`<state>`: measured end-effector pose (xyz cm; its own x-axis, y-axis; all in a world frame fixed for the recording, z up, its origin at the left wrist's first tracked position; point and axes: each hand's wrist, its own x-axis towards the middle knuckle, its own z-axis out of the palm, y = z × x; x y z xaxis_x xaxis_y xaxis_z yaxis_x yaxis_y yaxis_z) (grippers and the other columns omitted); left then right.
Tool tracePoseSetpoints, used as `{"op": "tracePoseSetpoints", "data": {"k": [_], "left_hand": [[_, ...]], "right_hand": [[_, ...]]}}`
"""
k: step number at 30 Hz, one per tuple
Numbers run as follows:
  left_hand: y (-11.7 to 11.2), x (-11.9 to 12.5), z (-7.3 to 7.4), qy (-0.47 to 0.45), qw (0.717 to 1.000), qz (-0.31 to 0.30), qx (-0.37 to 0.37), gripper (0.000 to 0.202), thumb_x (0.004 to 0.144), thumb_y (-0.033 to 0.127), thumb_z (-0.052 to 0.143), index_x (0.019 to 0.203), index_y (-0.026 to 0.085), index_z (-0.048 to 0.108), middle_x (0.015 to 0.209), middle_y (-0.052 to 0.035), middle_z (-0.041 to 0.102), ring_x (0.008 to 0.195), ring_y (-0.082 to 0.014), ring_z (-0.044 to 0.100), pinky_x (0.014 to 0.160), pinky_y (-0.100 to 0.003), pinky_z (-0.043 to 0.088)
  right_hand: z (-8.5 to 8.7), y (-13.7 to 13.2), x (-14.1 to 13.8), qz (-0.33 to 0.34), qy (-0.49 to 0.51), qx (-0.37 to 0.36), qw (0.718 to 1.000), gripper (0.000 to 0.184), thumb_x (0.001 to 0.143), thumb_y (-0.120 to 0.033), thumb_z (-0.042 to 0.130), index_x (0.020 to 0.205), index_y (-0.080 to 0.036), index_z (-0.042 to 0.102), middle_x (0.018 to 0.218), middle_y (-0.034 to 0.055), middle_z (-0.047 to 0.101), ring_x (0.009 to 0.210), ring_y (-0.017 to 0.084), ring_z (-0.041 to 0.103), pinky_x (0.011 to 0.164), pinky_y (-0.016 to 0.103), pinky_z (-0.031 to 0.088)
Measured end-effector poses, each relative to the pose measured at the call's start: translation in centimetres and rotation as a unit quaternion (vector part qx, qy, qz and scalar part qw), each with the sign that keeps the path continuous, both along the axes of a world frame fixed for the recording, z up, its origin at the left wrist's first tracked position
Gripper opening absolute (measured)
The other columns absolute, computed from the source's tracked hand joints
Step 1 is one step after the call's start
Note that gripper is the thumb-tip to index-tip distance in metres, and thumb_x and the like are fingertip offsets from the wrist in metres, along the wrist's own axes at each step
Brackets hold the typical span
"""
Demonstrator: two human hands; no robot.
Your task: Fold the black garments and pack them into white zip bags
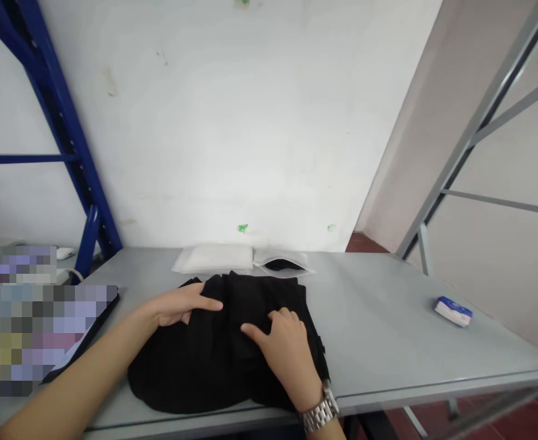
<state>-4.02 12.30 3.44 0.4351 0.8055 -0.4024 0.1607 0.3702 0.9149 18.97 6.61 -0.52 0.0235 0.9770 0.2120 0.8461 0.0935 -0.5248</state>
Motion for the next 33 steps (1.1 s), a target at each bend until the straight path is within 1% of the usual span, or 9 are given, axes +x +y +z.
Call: {"op": "tracePoseSetpoints", "data": {"k": [3,8,12,15,19,23,25,28,33], "left_hand": [[-0.2,0.2,0.0,-0.015,1.0,0.012,-0.011,0.043,0.051,0.019,0.082,0.091,0.018,0.065,0.083,-0.0037,0.073,0.078,-0.0214,0.07,0.057,-0.024,0.055],[-2.1,2.1,0.6,-0.056,0.994,0.088,-0.017,0.031,0.073,0.038,0.069,0.094,0.017,0.062,0.089,-0.0082,0.073,0.083,-0.0223,0.07,0.07,-0.03,0.057],[-5.7,4.4,1.7,-0.172,0.976,0.133,-0.014,0.037,0.078,0.044,0.064,0.106,0.021,0.06,0.107,-0.0093,0.07,0.102,-0.0256,0.065,0.085,-0.034,0.054],[-7.3,5.6,2.0,-0.203,0.961,0.185,0.033,0.04,0.073,0.041,0.071,0.107,0.023,0.061,0.106,-0.0066,0.07,0.108,-0.0245,0.062,0.088,-0.031,0.052],[-7.0,5.7,1.9,-0.176,0.932,0.308,0.07,0.044,0.068,0.032,0.076,0.107,0.021,0.061,0.1,-0.006,0.072,0.098,-0.025,0.067,0.082,-0.031,0.055],[-6.9,4.6,2.1,-0.196,0.928,0.314,0.04,0.046,0.069,0.035,0.075,0.111,0.022,0.061,0.103,-0.0067,0.072,0.098,-0.027,0.067,0.082,-0.034,0.057],[-7.1,4.2,2.3,-0.204,0.931,0.3,0.027,0.047,0.069,0.037,0.075,0.112,0.022,0.061,0.103,-0.0074,0.072,0.098,-0.028,0.067,0.082,-0.035,0.057],[-7.4,4.0,2.5,-0.198,0.935,0.295,0.013,0.046,0.07,0.037,0.074,0.111,0.02,0.062,0.101,-0.0088,0.073,0.096,-0.0295,0.067,0.08,-0.037,0.058],[-7.5,4.0,2.5,-0.197,0.939,0.28,0.004,0.04,0.071,0.032,0.074,0.107,0.016,0.064,0.096,-0.0102,0.074,0.09,-0.0278,0.069,0.08,-0.036,0.057]], "right_hand": [[-0.2,0.3,-0.6,0.009,0.018,-0.026,0.999,0.035,0.066,-0.044,0.071,0.086,-0.018,0.06,0.096,0.0148,0.062,0.097,0.036,0.055,0.085,0.045,0.04],[1.8,0.2,-0.8,-0.002,0.162,-0.041,0.986,0.013,0.073,-0.026,0.055,0.085,-0.023,0.048,0.086,0.006,0.063,0.083,0.025,0.062,0.074,0.036,0.048],[3.0,-1.3,-1.8,0.024,0.204,0.047,0.977,0.03,0.073,-0.015,0.05,0.102,-0.023,0.048,0.107,0.0082,0.063,0.1,0.026,0.061,0.084,0.037,0.049],[3.3,-3.3,-3.4,0.152,0.143,0.133,0.969,0.049,0.074,-0.009,0.049,0.122,-0.021,0.047,0.134,0.0107,0.05,0.125,0.027,0.045,0.102,0.043,0.04],[3.0,-5.0,-4.1,0.333,0.175,0.155,0.914,0.033,0.079,-0.017,0.058,0.11,-0.029,0.059,0.136,0.0021,0.051,0.133,0.025,0.036,0.113,0.044,0.024],[2.4,-4.5,-3.3,0.15,0.419,0.047,0.894,0.069,0.073,-0.029,0.071,0.134,-0.029,0.038,0.142,0.0063,0.043,0.131,0.024,0.039,0.108,0.043,0.034],[2.2,-4.0,-3.0,0.17,0.502,-0.061,0.846,0.078,0.067,-0.03,0.076,0.135,-0.026,0.038,0.136,0.0083,0.051,0.124,0.026,0.047,0.103,0.042,0.04],[2.0,-3.6,-2.6,0.252,0.557,-0.193,0.768,0.052,0.068,-0.028,0.076,0.117,-0.02,0.059,0.111,0.0069,0.068,0.107,0.028,0.061,0.092,0.041,0.049],[1.8,-4.0,-1.6,0.266,0.538,-0.252,0.759,0.04,0.068,-0.024,0.075,0.107,-0.016,0.067,0.098,0.0065,0.073,0.096,0.029,0.065,0.085,0.039,0.05]]}}
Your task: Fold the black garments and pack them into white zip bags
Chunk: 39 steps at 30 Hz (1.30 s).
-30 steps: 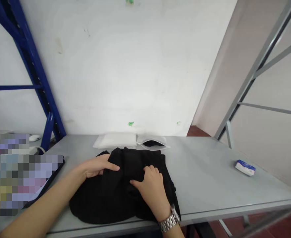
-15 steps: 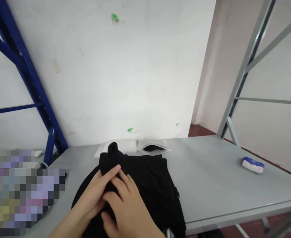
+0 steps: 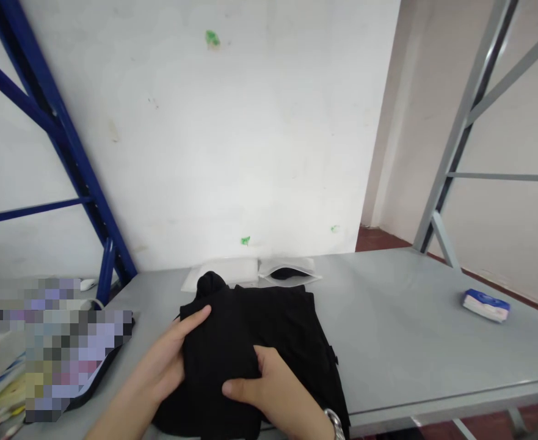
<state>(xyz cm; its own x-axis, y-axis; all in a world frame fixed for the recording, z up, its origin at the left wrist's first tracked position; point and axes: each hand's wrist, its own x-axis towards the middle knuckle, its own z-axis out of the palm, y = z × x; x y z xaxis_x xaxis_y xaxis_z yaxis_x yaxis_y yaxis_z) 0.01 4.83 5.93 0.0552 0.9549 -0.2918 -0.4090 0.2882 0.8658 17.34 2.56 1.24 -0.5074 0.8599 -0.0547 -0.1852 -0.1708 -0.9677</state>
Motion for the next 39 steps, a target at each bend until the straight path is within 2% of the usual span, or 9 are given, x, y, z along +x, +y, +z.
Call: {"op": "tracePoseSetpoints", "data": {"k": [7,10,13,16,19,22,26,32,39], "left_hand": [[-0.8,0.2,0.4,0.015,0.999,-0.028,-0.023,0.029,0.071,0.03,0.074,0.093,0.013,0.065,0.085,-0.0092,0.074,0.078,-0.0238,0.071,0.069,-0.03,0.057],[-1.3,0.2,0.1,0.04,0.999,-0.027,-0.011,0.029,0.072,0.032,0.072,0.095,0.016,0.064,0.086,-0.0067,0.074,0.079,-0.0218,0.07,0.069,-0.028,0.056],[-1.5,0.0,-0.7,0.101,0.991,-0.078,-0.026,0.038,0.074,0.037,0.069,0.107,0.02,0.06,0.086,-0.0039,0.073,0.078,-0.0186,0.07,0.066,-0.025,0.054],[-0.1,-0.7,-1.1,0.32,0.925,-0.201,0.05,0.042,0.08,0.052,0.057,0.108,0.02,0.059,0.081,-0.0026,0.071,0.066,-0.0167,0.068,0.052,-0.023,0.051],[3.9,-1.7,-1.1,0.574,0.774,-0.161,0.212,0.049,0.087,0.058,0.036,0.102,0.018,0.061,0.081,-0.0042,0.068,0.065,-0.0187,0.066,0.054,-0.028,0.05],[9.0,-2.1,-1.3,0.651,0.709,-0.088,0.258,0.037,0.089,0.044,0.045,0.107,0.015,0.059,0.1,-0.0108,0.065,0.097,-0.0253,0.061,0.085,-0.04,0.047],[13.9,-1.1,-2.8,0.698,0.634,-0.103,0.315,0.03,0.088,0.034,0.056,0.113,0.017,0.057,0.119,-0.0084,0.058,0.106,-0.0224,0.057,0.09,-0.045,0.046],[16.2,0.7,-3.5,0.709,0.595,-0.091,0.367,0.032,0.088,0.034,0.055,0.116,0.017,0.055,0.117,-0.0078,0.058,0.099,-0.0201,0.06,0.084,-0.042,0.051],[10.5,-4.2,1.4,0.68,0.601,-0.079,0.414,0.027,0.079,0.012,0.047,0.068,0.023,0.069,0.117,0.0003,0.065,0.124,-0.0203,0.046,0.105,-0.034,0.037]], "right_hand": [[0.5,-0.8,-0.4,0.004,0.042,-0.023,0.999,0.052,0.069,-0.024,0.076,0.118,-0.02,0.06,0.112,0.0065,0.068,0.108,0.027,0.06,0.095,0.039,0.046],[0.2,-1.1,-0.7,-0.069,-0.001,0.094,0.993,0.049,0.073,-0.025,0.072,0.12,-0.024,0.06,0.132,0.0095,0.055,0.119,0.029,0.052,0.1,0.043,0.042],[0.4,-1.7,0.0,-0.164,-0.075,0.274,0.945,0.042,0.072,-0.029,0.073,0.113,-0.028,0.065,0.154,0.0019,0.02,0.14,0.032,0.017,0.113,0.047,0.019],[1.1,-2.3,1.2,-0.154,-0.084,0.315,0.933,0.04,0.073,-0.032,0.072,0.112,-0.029,0.064,0.147,0.0039,0.038,0.141,0.031,0.011,0.114,0.05,0.007],[1.2,-2.4,2.1,-0.143,0.006,0.203,0.969,0.035,0.074,-0.042,0.069,0.105,-0.027,0.064,0.125,0.0083,0.061,0.131,0.032,0.038,0.109,0.049,0.024],[0.5,-2.1,2.3,-0.155,0.153,0.053,0.975,0.057,0.057,-0.047,0.08,0.108,-0.027,0.063,0.115,0.0085,0.066,0.111,0.034,0.057,0.096,0.046,0.042],[-0.2,-1.5,2.0,-0.152,0.25,-0.051,0.955,0.067,0.047,-0.032,0.086,0.109,-0.026,0.064,0.105,0.0069,0.07,0.104,0.032,0.062,0.091,0.044,0.046],[-0.7,0.1,1.8,-0.179,0.231,-0.102,0.951,0.055,0.05,-0.021,0.084,0.102,-0.022,0.068,0.107,0.0075,0.07,0.102,0.03,0.064,0.089,0.041,0.049],[-1.1,0.3,4.9,-0.415,-0.035,0.067,0.907,0.045,0.066,-0.044,0.072,0.106,-0.025,0.064,0.126,0.0068,0.057,0.119,0.031,0.051,0.1,0.045,0.042]]}}
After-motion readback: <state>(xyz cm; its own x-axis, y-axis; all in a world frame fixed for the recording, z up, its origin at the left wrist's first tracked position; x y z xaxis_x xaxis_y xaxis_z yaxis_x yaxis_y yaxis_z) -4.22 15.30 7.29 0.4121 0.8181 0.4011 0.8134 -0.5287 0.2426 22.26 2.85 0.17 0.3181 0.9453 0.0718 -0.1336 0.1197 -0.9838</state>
